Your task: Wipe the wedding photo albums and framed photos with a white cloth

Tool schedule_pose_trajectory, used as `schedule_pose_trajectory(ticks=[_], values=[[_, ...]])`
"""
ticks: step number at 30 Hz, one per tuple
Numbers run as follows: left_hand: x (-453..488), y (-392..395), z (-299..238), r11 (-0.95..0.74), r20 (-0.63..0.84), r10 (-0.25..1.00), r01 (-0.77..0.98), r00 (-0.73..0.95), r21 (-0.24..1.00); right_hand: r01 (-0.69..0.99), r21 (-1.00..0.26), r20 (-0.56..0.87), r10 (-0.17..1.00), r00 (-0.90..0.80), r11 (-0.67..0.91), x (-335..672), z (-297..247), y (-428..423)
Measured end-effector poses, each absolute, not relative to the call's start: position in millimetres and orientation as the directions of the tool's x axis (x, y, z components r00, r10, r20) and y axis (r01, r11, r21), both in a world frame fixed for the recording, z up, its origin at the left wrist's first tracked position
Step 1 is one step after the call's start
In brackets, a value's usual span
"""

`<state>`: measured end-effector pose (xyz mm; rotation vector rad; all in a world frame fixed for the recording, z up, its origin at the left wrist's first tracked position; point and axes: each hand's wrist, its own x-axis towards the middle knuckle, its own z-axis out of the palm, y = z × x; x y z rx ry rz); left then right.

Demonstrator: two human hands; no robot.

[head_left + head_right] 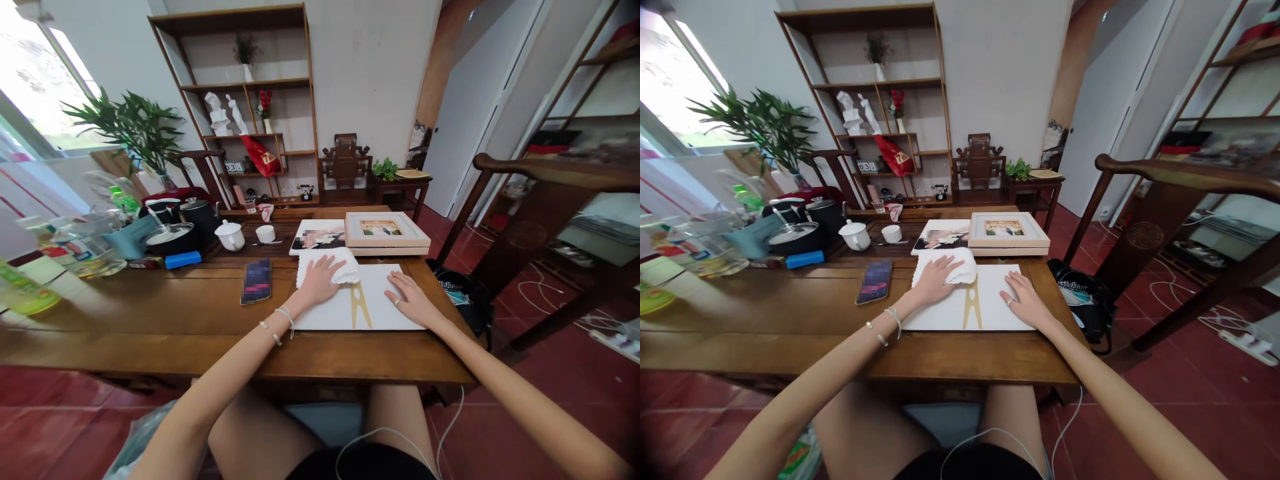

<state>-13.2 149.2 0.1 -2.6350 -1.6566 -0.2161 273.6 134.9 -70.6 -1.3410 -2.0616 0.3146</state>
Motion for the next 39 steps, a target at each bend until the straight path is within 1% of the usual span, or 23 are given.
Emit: schedule_pose_trajectory(ticks=[4, 8, 14, 18, 22, 28, 30, 33, 39], values=[[-14, 130, -3, -0.446, 0.128, 0.89, 0.895, 0.439, 0.03, 0.717, -0.529, 0.393, 0.88, -0.267, 0.454, 274, -72, 135], [-15, 84, 1, -0.453, 0.085, 0.889, 0.892, 0.45, 0.013, 0.717, -0.525, 0.401, 0.876, -0.267, 0.458, 273, -72, 135], [-14, 7, 7, -0.481, -0.02, 0.876, 0.875, 0.482, 0.051, 0.734, -0.509, 0.393, 0.88, -0.266, 0.449, 273, -72, 134], [-21, -11, 7, -0.532, -0.027, 0.844, 0.844, 0.535, 0.065, 0.733, -0.503, 0.4, 0.875, -0.272, 0.458, 273, -71, 133], [-30, 19, 10, -0.532, -0.023, 0.844, 0.842, 0.536, 0.085, 0.748, -0.492, 0.384, 0.882, -0.272, 0.445, 272, -68, 132], [-41, 111, 13, -0.55, -0.007, 0.832, 0.826, 0.555, 0.123, 0.752, -0.496, 0.366, 0.89, -0.272, 0.434, 272, -67, 132], [-40, 134, 12, -0.524, 0.008, 0.849, 0.842, 0.528, 0.126, 0.742, -0.506, 0.372, 0.888, -0.272, 0.439, 272, -68, 133], [-32, 150, 10, -0.504, 0.054, 0.863, 0.851, 0.502, 0.146, 0.728, -0.518, 0.387, 0.882, -0.268, 0.449, 273, -70, 133], [16, 154, 13, -0.565, 0.105, 0.825, 0.809, 0.555, 0.164, 0.724, -0.517, 0.402, 0.876, -0.266, 0.457, 272, -70, 133]])
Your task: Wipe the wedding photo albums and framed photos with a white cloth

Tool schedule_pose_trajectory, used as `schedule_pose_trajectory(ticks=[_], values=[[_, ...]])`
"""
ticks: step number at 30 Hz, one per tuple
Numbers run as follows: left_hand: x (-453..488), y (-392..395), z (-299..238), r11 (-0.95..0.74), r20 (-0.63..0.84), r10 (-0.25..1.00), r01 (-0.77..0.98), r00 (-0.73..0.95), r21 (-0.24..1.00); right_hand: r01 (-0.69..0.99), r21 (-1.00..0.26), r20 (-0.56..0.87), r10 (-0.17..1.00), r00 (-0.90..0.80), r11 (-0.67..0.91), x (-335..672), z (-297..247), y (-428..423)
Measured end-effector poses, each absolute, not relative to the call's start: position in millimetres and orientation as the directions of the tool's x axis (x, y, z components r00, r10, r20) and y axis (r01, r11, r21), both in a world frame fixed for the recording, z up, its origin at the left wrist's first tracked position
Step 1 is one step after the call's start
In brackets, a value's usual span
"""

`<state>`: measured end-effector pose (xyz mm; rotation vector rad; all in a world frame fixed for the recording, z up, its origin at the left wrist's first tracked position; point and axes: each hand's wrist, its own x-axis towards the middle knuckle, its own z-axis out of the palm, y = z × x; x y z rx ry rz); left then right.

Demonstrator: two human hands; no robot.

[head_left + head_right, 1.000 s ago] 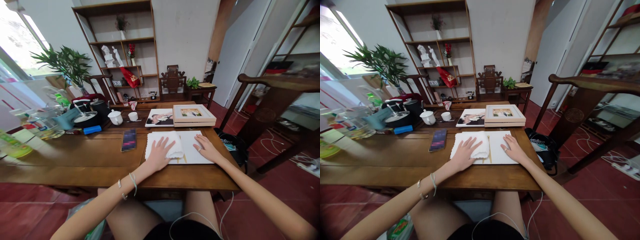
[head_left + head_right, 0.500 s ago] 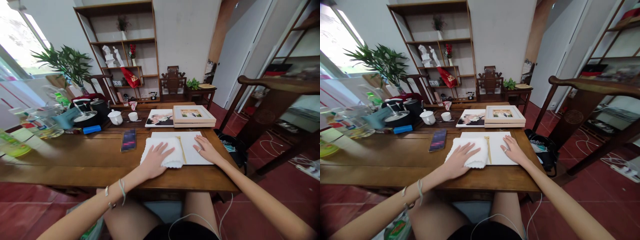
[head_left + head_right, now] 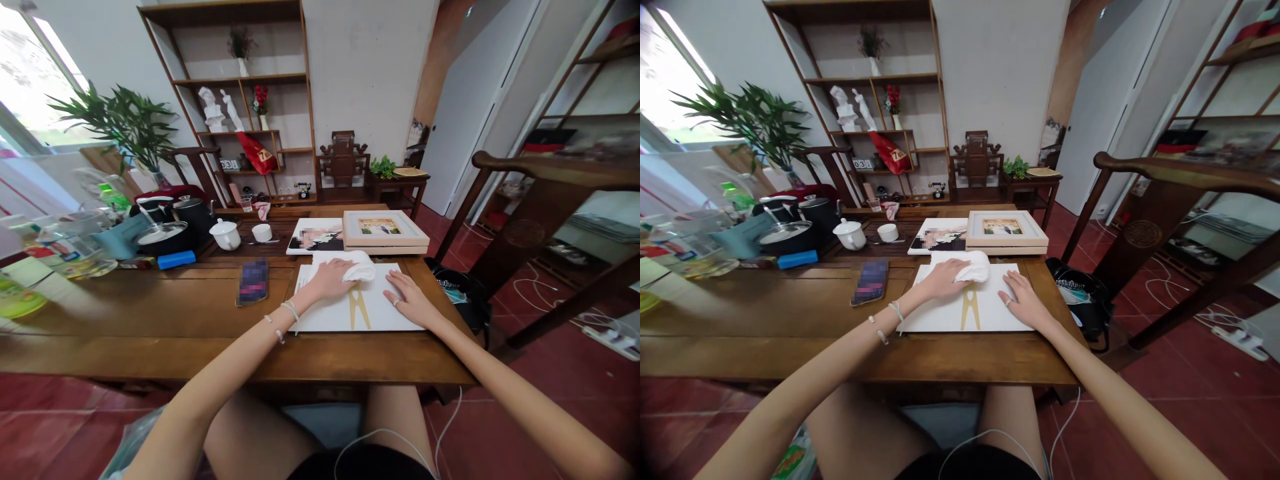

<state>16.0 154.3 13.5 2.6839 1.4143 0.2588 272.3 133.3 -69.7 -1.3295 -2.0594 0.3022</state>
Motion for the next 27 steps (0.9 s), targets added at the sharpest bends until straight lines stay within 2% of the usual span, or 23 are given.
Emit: schedule_pose_trajectory(ticks=[7, 13, 16, 23, 27], values=[[53, 159, 11, -0.575, 0.099, 0.818, 0.804, 0.566, 0.154, 0.726, -0.502, 0.392, 0.872, -0.293, 0.47, 273, -67, 133], [59, 134, 0, -0.587, 0.083, 0.806, 0.809, 0.587, -0.022, 0.694, -0.509, 0.433, 0.848, -0.306, 0.51, 279, -73, 140], [65, 98, -2, -0.605, 0.093, 0.788, 0.793, 0.609, -0.068, 0.675, -0.522, 0.435, 0.844, -0.314, 0.521, 282, -74, 142], [65, 1, 3, -0.7, 0.083, 0.706, 0.71, 0.704, -0.07, 0.663, -0.551, 0.424, 0.854, -0.3, 0.507, 284, -75, 141], [64, 3, 7, -0.687, 0.038, 0.724, 0.725, 0.689, -0.042, 0.654, -0.561, 0.423, 0.855, -0.3, 0.507, 285, -73, 141]])
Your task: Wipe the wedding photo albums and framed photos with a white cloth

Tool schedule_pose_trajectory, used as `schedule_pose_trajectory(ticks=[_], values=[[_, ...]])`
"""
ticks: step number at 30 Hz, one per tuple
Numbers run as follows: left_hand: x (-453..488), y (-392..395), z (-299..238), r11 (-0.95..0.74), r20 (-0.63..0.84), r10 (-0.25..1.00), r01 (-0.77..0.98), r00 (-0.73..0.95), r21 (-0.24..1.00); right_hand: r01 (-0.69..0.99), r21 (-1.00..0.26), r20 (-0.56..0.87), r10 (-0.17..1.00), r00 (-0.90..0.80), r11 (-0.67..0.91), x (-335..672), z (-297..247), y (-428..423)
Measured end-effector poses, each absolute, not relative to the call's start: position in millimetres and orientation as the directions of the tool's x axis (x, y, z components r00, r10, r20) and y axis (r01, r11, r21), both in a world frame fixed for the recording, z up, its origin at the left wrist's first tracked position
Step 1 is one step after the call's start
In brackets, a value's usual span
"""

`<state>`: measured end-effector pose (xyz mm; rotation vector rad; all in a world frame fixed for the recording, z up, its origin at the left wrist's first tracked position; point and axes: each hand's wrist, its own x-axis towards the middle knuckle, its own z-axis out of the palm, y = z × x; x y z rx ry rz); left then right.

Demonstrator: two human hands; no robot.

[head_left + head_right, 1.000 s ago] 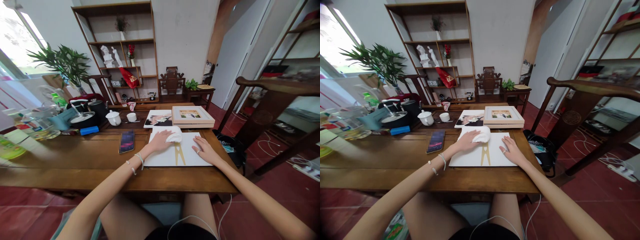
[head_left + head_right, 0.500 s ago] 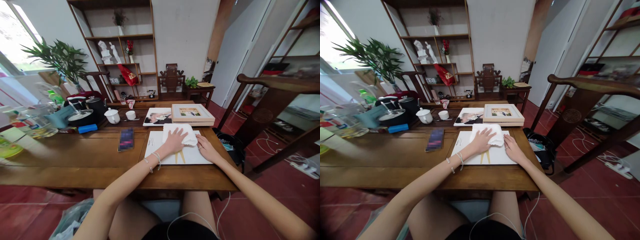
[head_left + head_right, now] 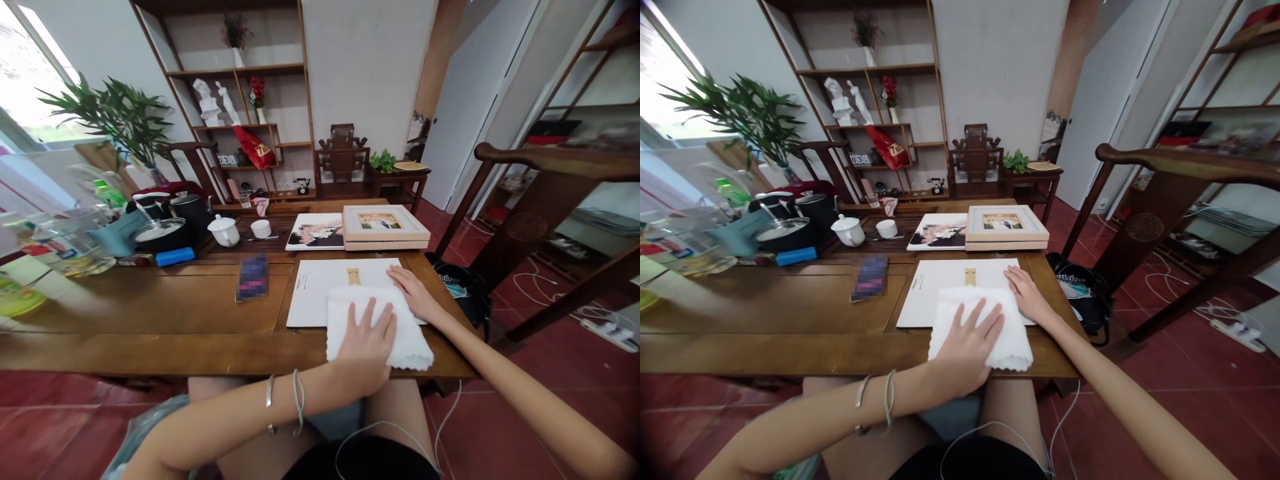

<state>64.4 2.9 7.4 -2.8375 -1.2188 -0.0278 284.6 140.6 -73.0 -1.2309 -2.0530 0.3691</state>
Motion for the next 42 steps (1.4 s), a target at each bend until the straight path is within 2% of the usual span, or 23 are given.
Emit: schedule_pose_trajectory(ticks=[6, 10, 15, 19, 21, 23, 26, 33, 39, 42], values=[[77, 68, 10, -0.549, 0.036, 0.834, 0.835, 0.551, -0.043, 0.646, -0.56, 0.419, 0.85, -0.319, 0.518, 286, -74, 141], [87, 84, 5, -0.504, 0.076, 0.857, 0.86, 0.509, -0.078, 0.624, -0.557, 0.448, 0.831, -0.33, 0.548, 287, -76, 140], [94, 42, -3, -0.495, 0.101, 0.859, 0.865, 0.502, -0.083, 0.634, -0.554, 0.437, 0.837, -0.33, 0.539, 286, -73, 139], [95, 0, -3, -0.568, 0.114, 0.815, 0.822, 0.569, -0.042, 0.644, -0.558, 0.421, 0.847, -0.324, 0.524, 285, -69, 137], [92, -3, 3, -0.59, 0.072, 0.805, 0.807, 0.589, -0.005, 0.638, -0.561, 0.421, 0.846, -0.329, 0.527, 286, -68, 137], [87, 11, 12, -0.581, -0.007, 0.813, 0.813, 0.582, 0.036, 0.636, -0.566, 0.421, 0.847, -0.324, 0.524, 286, -69, 137], [74, 52, 27, -0.583, -0.041, 0.808, 0.807, 0.588, 0.096, 0.635, -0.555, 0.435, 0.838, -0.329, 0.537, 284, -70, 138], [74, 147, 39, -0.581, 0.041, 0.801, 0.759, 0.598, 0.294, 0.673, -0.492, 0.481, 0.817, -0.318, 0.552, 273, -66, 136], [105, 181, 31, -0.631, 0.038, 0.757, 0.713, 0.653, 0.306, 0.69, -0.464, 0.481, 0.812, -0.331, 0.556, 274, -65, 136], [107, 180, 31, -0.647, 0.037, 0.752, 0.727, 0.658, 0.231, 0.697, -0.463, 0.479, 0.816, -0.323, 0.547, 274, -64, 134]])
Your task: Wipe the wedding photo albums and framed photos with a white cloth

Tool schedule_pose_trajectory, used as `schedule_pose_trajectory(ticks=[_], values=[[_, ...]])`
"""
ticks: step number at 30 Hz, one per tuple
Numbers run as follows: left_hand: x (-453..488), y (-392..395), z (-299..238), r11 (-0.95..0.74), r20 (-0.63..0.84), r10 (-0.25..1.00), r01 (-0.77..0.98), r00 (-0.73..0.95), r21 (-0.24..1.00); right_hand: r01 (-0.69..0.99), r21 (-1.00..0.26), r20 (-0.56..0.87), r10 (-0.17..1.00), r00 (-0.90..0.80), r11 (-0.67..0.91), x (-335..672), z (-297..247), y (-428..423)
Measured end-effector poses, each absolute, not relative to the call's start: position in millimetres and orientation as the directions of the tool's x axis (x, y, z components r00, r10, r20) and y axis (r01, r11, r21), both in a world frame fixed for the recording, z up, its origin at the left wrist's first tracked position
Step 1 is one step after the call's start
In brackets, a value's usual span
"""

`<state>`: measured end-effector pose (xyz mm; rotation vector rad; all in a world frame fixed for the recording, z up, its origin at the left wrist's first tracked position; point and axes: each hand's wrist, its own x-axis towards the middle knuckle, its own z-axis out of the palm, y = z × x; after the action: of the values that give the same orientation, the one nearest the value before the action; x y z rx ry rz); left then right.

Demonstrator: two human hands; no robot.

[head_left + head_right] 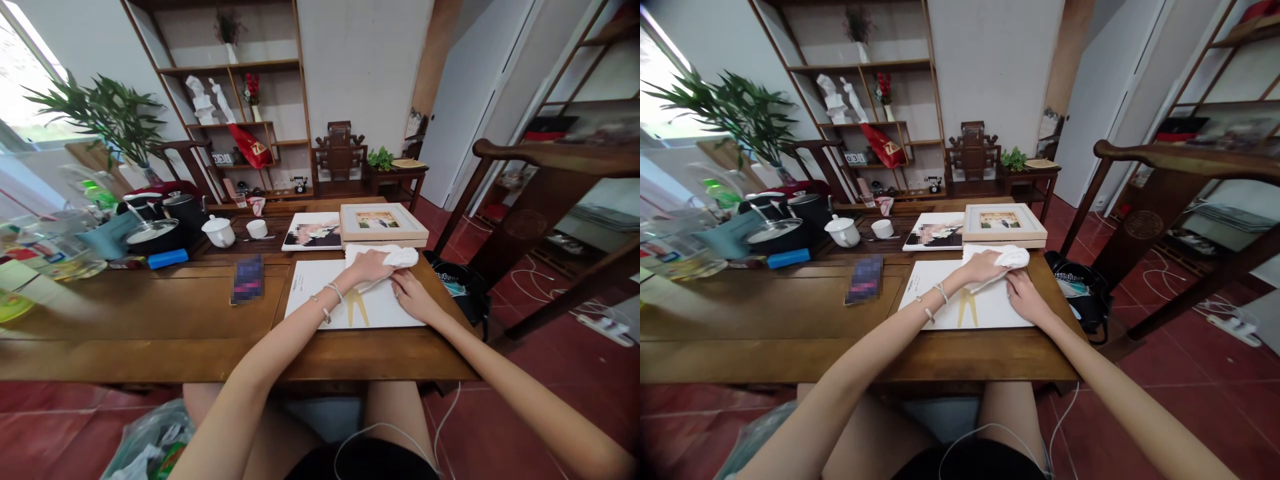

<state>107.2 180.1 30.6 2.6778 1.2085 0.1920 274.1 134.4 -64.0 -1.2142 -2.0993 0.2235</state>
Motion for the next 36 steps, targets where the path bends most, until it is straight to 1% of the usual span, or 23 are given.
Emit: schedule_pose_trajectory(ticks=[5, 10, 11, 15, 17, 19, 22, 25, 29, 33, 36], values=[[88, 165, 29, -0.638, 0.035, 0.769, 0.762, 0.639, 0.11, 0.683, -0.486, 0.476, 0.821, -0.316, 0.545, 273, -62, 133], [76, 138, 15, -0.614, 0.106, 0.77, 0.776, 0.629, -0.144, 0.681, -0.488, 0.459, 0.825, -0.331, 0.545, 277, -68, 137], [76, 128, 13, -0.604, 0.111, 0.772, 0.777, 0.625, -0.178, 0.685, -0.492, 0.451, 0.831, -0.327, 0.537, 279, -70, 139], [76, 70, 5, -0.599, 0.094, 0.769, 0.763, 0.633, -0.241, 0.684, -0.524, 0.423, 0.852, -0.308, 0.507, 283, -74, 140], [74, 36, 3, -0.64, 0.086, 0.735, 0.73, 0.673, -0.24, 0.672, -0.536, 0.424, 0.851, -0.308, 0.511, 284, -75, 140], [71, 8, 2, -0.671, 0.137, 0.697, 0.708, 0.704, -0.22, 0.662, -0.543, 0.433, 0.848, -0.306, 0.516, 284, -75, 140], [66, -3, 4, -0.683, 0.134, 0.701, 0.714, 0.7, -0.152, 0.667, -0.539, 0.437, 0.847, -0.301, 0.515, 284, -75, 141], [62, 23, 9, -0.67, 0.082, 0.735, 0.739, 0.673, -0.065, 0.677, -0.528, 0.422, 0.85, -0.315, 0.513, 285, -75, 141], [55, 83, 9, -0.655, 0.074, 0.754, 0.755, 0.653, 0.015, 0.681, -0.517, 0.419, 0.848, -0.326, 0.518, 284, -74, 140], [49, 132, 0, -0.617, 0.173, 0.782, 0.784, 0.599, 0.074, 0.697, -0.486, 0.445, 0.836, -0.322, 0.527, 281, -74, 140], [47, 147, -3, -0.593, 0.18, 0.8, 0.8, 0.572, 0.092, 0.717, -0.473, 0.447, 0.841, -0.305, 0.512, 279, -74, 140]])
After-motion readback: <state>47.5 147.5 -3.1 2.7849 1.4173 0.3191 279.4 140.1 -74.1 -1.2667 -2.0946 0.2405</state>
